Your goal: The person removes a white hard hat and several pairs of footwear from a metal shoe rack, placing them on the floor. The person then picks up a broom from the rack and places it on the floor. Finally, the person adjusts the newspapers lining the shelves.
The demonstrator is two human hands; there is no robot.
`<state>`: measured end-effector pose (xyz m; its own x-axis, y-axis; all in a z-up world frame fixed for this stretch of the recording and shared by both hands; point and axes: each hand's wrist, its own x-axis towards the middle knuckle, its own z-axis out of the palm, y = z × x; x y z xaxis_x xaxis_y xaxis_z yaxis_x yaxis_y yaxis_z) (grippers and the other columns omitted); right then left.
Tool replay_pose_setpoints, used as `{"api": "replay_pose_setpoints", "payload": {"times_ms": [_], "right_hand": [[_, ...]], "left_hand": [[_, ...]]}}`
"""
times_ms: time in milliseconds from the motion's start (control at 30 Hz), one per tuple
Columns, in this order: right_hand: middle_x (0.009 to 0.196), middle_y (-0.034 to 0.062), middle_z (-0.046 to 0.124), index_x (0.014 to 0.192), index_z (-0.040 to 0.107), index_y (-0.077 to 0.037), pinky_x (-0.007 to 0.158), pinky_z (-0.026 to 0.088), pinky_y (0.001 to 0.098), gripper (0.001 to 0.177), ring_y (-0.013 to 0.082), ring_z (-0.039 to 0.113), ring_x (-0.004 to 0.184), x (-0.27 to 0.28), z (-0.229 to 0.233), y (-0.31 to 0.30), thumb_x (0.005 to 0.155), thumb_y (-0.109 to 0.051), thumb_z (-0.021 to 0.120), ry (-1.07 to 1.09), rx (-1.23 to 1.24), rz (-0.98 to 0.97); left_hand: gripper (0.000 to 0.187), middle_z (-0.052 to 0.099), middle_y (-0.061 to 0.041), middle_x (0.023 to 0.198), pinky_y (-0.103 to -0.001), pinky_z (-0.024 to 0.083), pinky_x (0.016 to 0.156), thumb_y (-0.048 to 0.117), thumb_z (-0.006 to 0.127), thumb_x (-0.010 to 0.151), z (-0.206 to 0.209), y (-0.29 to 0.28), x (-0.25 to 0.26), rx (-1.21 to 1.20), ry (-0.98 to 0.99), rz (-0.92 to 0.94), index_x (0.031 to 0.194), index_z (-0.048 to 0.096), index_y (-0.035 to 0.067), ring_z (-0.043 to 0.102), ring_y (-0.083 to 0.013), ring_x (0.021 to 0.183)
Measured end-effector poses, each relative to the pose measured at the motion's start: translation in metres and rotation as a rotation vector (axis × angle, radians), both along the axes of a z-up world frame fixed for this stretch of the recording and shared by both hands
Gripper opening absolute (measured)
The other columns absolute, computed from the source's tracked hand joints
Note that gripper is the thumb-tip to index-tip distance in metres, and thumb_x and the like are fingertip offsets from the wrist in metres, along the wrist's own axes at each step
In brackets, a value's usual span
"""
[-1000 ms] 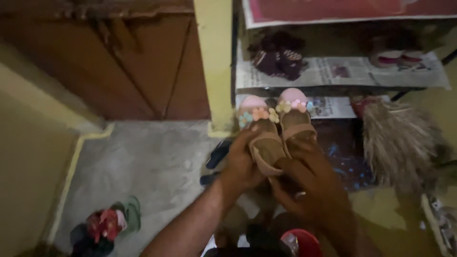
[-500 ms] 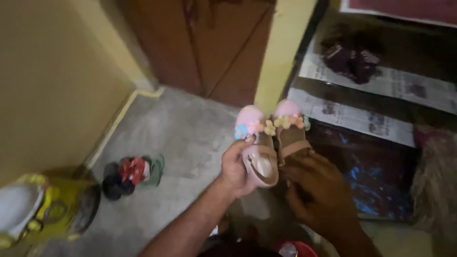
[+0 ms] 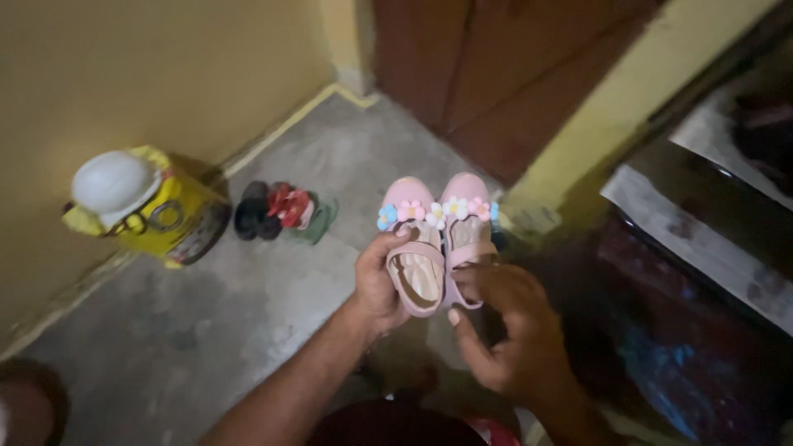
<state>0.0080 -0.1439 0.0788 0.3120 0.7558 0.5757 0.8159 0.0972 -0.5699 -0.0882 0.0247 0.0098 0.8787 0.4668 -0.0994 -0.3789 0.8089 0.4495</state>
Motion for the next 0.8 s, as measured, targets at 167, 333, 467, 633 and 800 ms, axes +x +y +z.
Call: {"api": "replay_pose_setpoints", "payload": {"times_ms": [167, 333, 467, 633, 800], "right_hand": [[0.099, 0.0085, 0.078, 0.105, 0.074, -0.011, 0.076, 0.060, 0.0323, 0.030, 0.0195, 0.079, 0.089, -0.045, 0.005, 0.042, 0.076, -0.013, 0.082, 0.254, -0.092, -0.165], [0.093, 0.0068, 0.081, 0.099, 0.077, -0.011, 0.071, 0.061, 0.0296, 0.025, 0.0151, 0.080, 0.082, -0.092, -0.003, 0.097, 0.076, -0.015, 0.084, 0.350, -0.166, -0.197], [0.084, 0.0041, 0.083, 0.091, 0.082, -0.012, 0.066, 0.059, 0.0292, 0.021, 0.0136, 0.081, 0.078, -0.140, -0.005, 0.152, 0.074, -0.024, 0.085, 0.435, -0.387, -0.301], [0.080, 0.0055, 0.081, 0.089, 0.083, -0.010, 0.065, 0.060, 0.0282, 0.031, 0.0158, 0.080, 0.069, -0.176, -0.016, 0.204, 0.073, -0.036, 0.085, 0.440, -0.558, -0.203], [0.076, 0.0078, 0.079, 0.087, 0.084, -0.011, 0.063, 0.057, 0.0332, 0.035, 0.0199, 0.077, 0.065, -0.200, -0.028, 0.252, 0.075, -0.044, 0.080, 0.328, -0.662, -0.183]], "left_hand": [[0.051, 0.071, -0.018, 0.117, -0.047, 0.056, 0.099, 0.035, 0.053, 0.092, -0.008, 0.028, -0.048, -0.026, 0.003, 0.098, 0.127, 0.062, 0.000, 0.070, -0.0323, 0.108], [0.049, 0.073, -0.019, 0.102, -0.045, 0.060, 0.081, 0.037, 0.057, 0.095, -0.033, 0.073, -0.099, 0.021, 0.011, 0.065, 0.123, 0.064, -0.002, 0.072, -0.0329, 0.089], [0.047, 0.072, -0.018, 0.099, -0.041, 0.059, 0.082, 0.037, 0.060, 0.098, -0.054, 0.114, -0.143, -0.020, 0.079, 0.075, 0.123, 0.064, -0.002, 0.071, -0.0306, 0.087], [0.054, 0.072, -0.019, 0.100, -0.042, 0.060, 0.086, 0.043, 0.059, 0.093, -0.057, 0.161, -0.191, -0.066, 0.129, 0.028, 0.125, 0.062, -0.001, 0.073, -0.0308, 0.089], [0.052, 0.075, -0.019, 0.106, -0.041, 0.060, 0.088, 0.045, 0.056, 0.084, -0.060, 0.202, -0.218, -0.149, 0.204, 0.002, 0.124, 0.059, 0.011, 0.075, -0.0295, 0.093]]}}
